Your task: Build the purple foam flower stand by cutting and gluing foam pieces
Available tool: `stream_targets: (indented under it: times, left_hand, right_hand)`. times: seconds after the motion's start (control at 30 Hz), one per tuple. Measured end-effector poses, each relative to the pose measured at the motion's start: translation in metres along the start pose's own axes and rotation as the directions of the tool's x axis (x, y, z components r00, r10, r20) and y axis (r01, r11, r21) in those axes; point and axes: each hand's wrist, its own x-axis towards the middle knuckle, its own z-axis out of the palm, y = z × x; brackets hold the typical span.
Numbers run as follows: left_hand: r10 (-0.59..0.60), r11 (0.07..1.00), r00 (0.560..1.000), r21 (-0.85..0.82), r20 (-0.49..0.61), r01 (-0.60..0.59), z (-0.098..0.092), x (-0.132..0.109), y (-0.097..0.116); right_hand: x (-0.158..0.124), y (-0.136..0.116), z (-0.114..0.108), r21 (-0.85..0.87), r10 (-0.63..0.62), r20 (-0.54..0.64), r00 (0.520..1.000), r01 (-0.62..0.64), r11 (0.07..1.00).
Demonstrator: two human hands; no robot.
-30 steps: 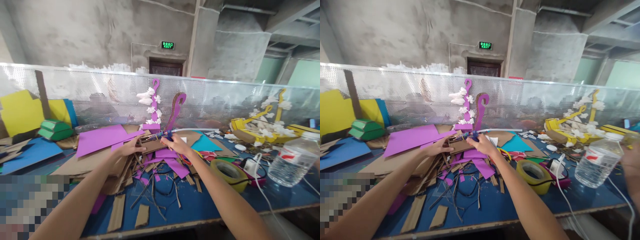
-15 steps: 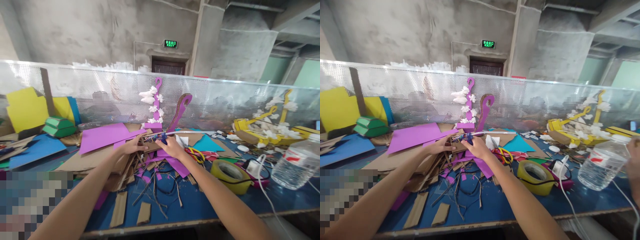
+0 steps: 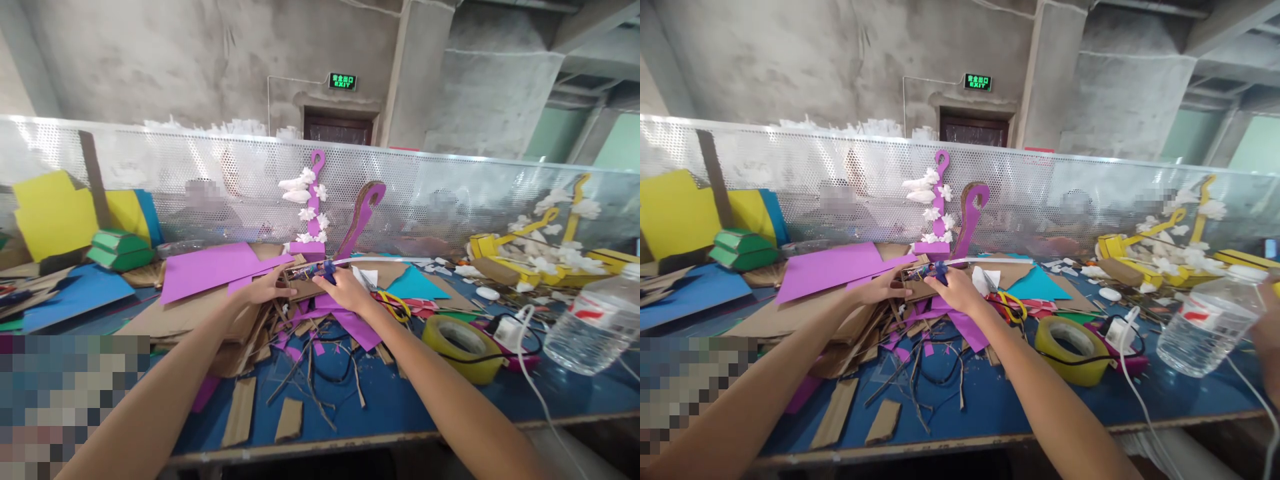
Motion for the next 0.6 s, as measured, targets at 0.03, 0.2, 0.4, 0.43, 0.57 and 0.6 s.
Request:
stream_targets:
  times: [0.03, 0.2, 0.4, 0.43, 0.57, 0.6]
  left_hand:
    - [-0.01, 1.0, 1.0, -0.006, 0.008, 0.01, 0.0, 0.0, 0.001]
    - [-0.034, 0.999, 0.999, -0.03, 0.016, 0.034, -0.001, 0.0, 0.002]
    - [-0.02, 0.998, 0.999, -0.051, 0.036, 0.022, -0.001, 0.002, -0.001]
    - [-0.014, 0.999, 0.999, -0.037, 0.03, 0.015, -0.001, 0.002, -0.002]
    - [0.007, 1.0, 1.0, -0.005, 0.023, -0.007, -0.002, 0.003, -0.002]
    - [0.005, 1.0, 1.0, -0.015, 0.027, -0.004, -0.002, 0.003, -0.002]
  right_hand:
    - [0.0, 0.0, -0.001, 0.002, 0.001, -0.001, 1.0, -0.001, 1.0]
    - [0.0, 0.001, -0.003, 0.037, 0.015, 0.024, 1.0, -0.016, 0.999]
    - [-0.001, 0.002, -0.001, 0.245, 0.071, 0.071, 0.995, -0.086, 0.966]
    - [-0.001, 0.003, -0.002, 0.315, 0.092, 0.102, 0.991, -0.12, 0.941]
    - [-0.004, 0.006, -0.013, 0.535, 0.092, 0.178, 0.98, -0.174, 0.827]
    - [-0.004, 0.007, -0.017, 0.556, 0.074, 0.191, 0.979, -0.171, 0.813]
